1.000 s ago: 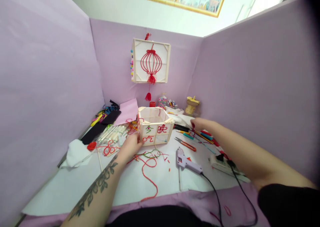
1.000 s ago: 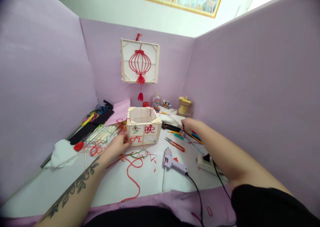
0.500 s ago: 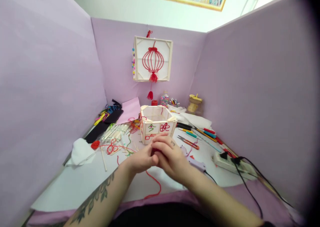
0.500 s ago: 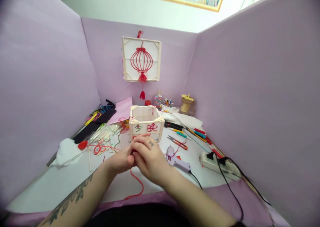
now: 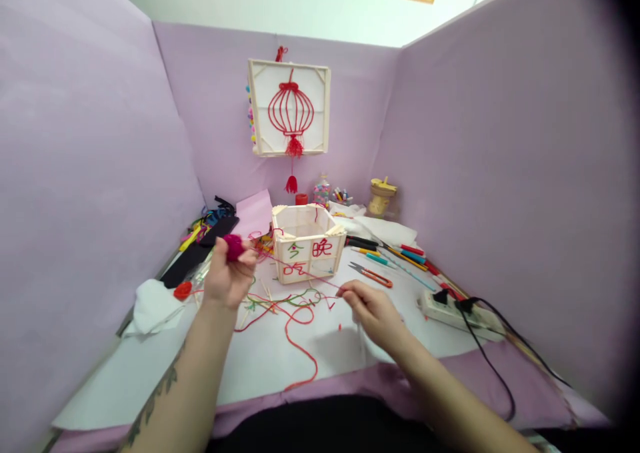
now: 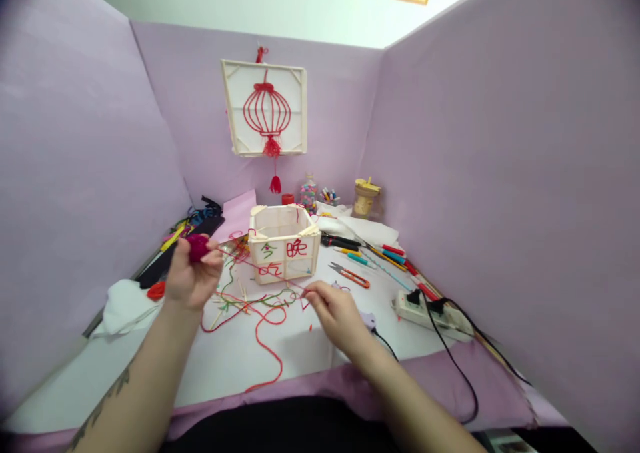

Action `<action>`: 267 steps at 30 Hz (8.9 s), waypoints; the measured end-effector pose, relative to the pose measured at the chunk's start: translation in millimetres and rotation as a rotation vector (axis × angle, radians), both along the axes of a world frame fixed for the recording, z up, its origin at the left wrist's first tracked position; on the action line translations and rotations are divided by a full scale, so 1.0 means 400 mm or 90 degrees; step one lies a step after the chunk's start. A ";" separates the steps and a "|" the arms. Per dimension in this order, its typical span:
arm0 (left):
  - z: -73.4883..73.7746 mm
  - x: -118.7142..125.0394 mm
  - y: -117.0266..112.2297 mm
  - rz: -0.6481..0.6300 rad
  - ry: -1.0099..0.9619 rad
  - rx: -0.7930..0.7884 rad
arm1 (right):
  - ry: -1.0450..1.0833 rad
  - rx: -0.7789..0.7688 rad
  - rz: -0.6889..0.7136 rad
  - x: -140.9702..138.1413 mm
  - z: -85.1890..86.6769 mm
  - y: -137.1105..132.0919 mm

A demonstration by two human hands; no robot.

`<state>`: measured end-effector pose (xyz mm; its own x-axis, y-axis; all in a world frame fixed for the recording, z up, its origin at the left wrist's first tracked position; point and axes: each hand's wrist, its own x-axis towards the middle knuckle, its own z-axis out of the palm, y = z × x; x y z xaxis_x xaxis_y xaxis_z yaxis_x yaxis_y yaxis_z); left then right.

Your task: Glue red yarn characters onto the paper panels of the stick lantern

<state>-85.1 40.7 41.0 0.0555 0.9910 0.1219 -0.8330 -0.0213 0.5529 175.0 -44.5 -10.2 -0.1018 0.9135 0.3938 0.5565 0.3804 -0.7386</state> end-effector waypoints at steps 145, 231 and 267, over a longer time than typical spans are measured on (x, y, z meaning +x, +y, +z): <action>-0.067 0.087 -0.075 0.272 0.926 0.354 | 0.388 0.032 -0.097 0.021 -0.010 0.164; 0.104 0.301 0.011 0.204 1.252 0.649 | 0.352 0.023 -0.072 -0.001 0.011 0.135; 0.093 0.306 0.011 0.173 1.247 0.585 | 0.320 0.003 -0.086 -0.004 0.009 0.145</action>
<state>37.3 45.3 78.2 0.5726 0.7081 0.4131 0.6867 -0.6895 0.2301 173.6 13.5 -6.4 0.2194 0.9038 0.3675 0.1779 0.3333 -0.9259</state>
